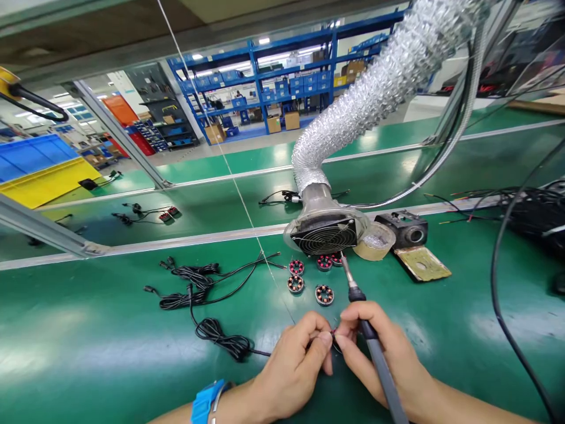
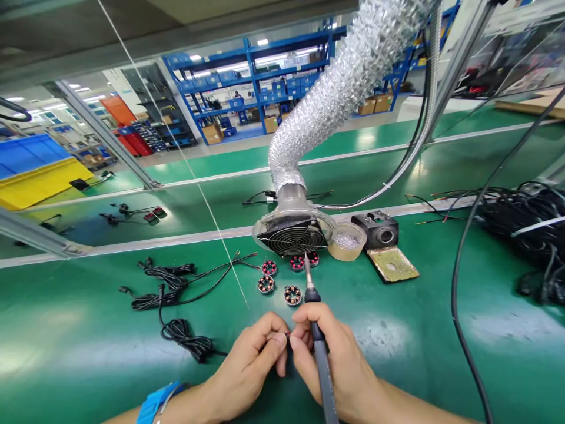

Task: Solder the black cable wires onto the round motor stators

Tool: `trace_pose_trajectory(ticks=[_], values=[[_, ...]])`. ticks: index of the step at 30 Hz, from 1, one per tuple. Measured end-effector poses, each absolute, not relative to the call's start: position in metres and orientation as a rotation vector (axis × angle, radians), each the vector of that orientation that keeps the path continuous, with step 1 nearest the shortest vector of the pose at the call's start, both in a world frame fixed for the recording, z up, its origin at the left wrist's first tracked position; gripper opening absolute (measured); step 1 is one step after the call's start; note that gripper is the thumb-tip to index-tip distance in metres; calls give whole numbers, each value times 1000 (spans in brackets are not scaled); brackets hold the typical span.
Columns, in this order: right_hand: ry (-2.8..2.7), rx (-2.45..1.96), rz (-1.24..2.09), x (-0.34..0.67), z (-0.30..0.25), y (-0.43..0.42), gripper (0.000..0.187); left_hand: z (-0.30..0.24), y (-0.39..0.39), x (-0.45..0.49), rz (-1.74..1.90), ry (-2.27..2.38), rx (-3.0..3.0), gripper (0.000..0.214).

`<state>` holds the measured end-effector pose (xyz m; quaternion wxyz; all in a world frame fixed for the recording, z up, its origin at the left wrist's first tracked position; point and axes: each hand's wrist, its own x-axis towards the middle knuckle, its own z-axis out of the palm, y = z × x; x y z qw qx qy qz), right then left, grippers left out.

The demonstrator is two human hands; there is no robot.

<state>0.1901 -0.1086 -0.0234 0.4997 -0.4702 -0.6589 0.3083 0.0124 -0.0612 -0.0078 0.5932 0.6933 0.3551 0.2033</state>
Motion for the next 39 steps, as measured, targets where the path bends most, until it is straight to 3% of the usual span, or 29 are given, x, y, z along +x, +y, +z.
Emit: trace_pose_trajectory(ticks=[7, 13, 19, 31, 39], values=[[-1561, -1198, 666, 184, -27, -110, 23, -17, -59, 13, 541, 785, 1347, 34], [-1719, -1153, 492, 183, -25, -113, 16, -9, -53, 11, 460, 910, 1605, 35], [-1811, -974, 262, 187, -21, -106, 32, -2, -55, 7, 222, 952, 1871, 26], [-1886, -1008, 516, 204, -22, -96, 26, 8, -53, 5, 214, 931, 2079, 16], [-1935, -959, 417, 204, -29, -97, 31, 5, -53, 5, 286, 935, 2089, 13]])
